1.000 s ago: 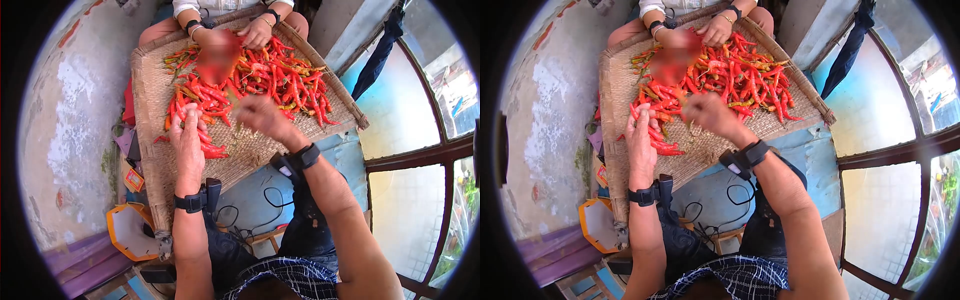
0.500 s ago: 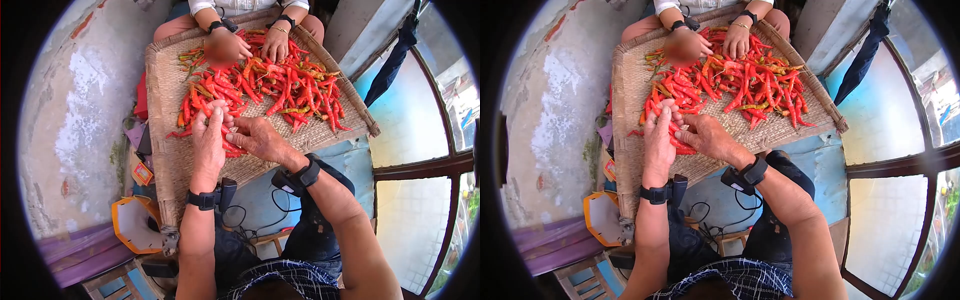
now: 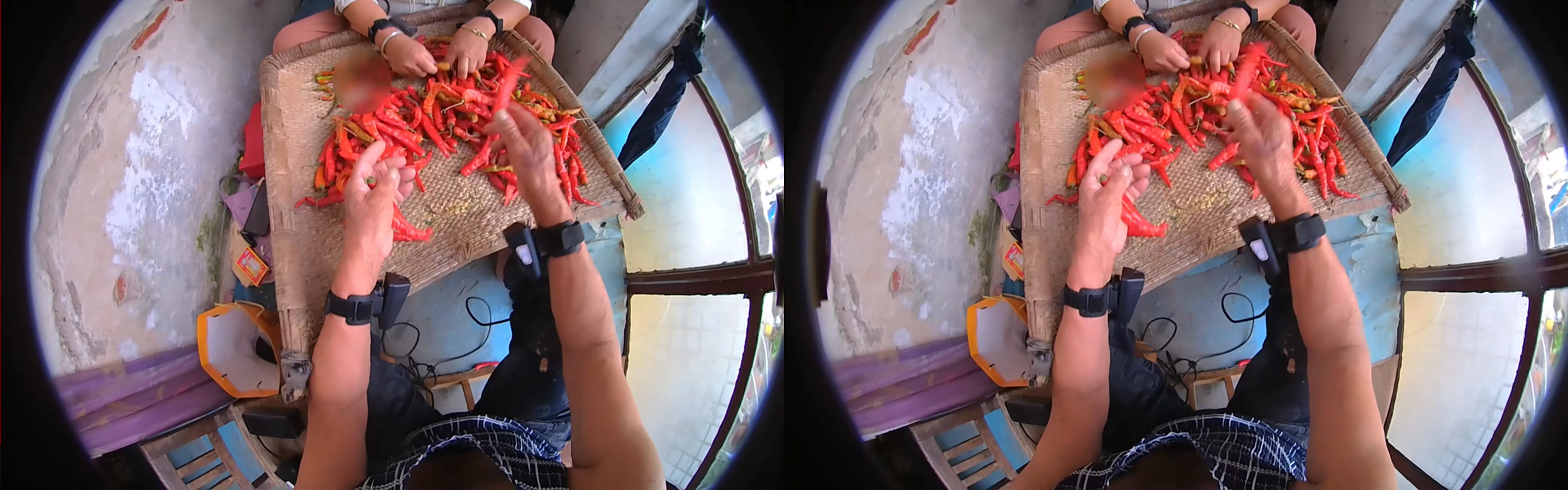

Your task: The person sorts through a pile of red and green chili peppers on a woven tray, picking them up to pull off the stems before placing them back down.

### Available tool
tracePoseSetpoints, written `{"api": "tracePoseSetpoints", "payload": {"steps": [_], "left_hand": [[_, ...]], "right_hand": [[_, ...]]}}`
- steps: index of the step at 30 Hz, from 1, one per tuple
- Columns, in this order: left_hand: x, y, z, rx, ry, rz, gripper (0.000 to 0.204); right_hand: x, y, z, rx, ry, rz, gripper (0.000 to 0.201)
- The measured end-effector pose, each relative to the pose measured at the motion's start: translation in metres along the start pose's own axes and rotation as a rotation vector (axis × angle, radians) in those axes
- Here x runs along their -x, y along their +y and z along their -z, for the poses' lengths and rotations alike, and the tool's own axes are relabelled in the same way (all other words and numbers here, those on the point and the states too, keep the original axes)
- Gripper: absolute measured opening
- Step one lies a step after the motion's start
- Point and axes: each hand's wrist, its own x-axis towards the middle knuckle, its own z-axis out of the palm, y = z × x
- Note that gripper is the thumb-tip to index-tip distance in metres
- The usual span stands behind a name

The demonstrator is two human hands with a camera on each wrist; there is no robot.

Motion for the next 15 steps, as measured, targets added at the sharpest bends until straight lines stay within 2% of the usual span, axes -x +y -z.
{"api": "tracePoseSetpoints", "payload": {"steps": [1, 2, 4, 5, 7, 8, 10, 12, 14, 15], "left_hand": [[-0.002, -0.001, 0.002, 0.059, 0.007, -0.038, 0.039], [-0.003, -0.001, 0.004, 0.054, 0.018, -0.031, 0.039], [-0.006, -0.001, 0.006, 0.155, -0.027, -0.086, 0.036], [-0.006, -0.001, 0.004, 0.155, -0.030, -0.099, 0.033], [-0.005, 0.000, 0.002, 0.149, -0.043, -0.097, 0.032], [-0.005, 0.001, 0.002, 0.147, -0.061, -0.099, 0.031], [-0.003, 0.004, 0.000, 0.123, -0.046, -0.084, 0.030], [-0.004, 0.004, 0.000, 0.148, -0.051, -0.114, 0.030], [-0.005, 0.004, -0.001, 0.173, -0.056, -0.104, 0.037], [-0.004, 0.005, -0.004, 0.144, -0.009, -0.108, 0.042]], "right_hand": [[-0.006, 0.003, 0.008, 0.254, 0.001, -0.022, 0.047], [-0.001, 0.005, 0.003, 0.251, -0.007, -0.032, 0.047], [0.014, 0.014, -0.016, 0.369, -0.063, 0.254, 0.043], [0.021, 0.031, -0.029, 0.343, -0.153, 0.457, 0.040], [0.043, 0.006, -0.043, 0.258, -0.690, -0.006, 0.036], [0.046, 0.005, -0.048, 0.251, -0.692, -0.011, 0.036], [0.051, 0.005, -0.056, 0.212, -0.862, -0.022, 0.031], [0.051, 0.007, -0.059, 0.129, -0.830, -0.025, 0.027], [0.050, 0.006, -0.059, 0.068, -0.717, -0.082, 0.021], [0.046, 0.011, -0.059, 0.058, -0.725, -0.051, 0.017]]}}
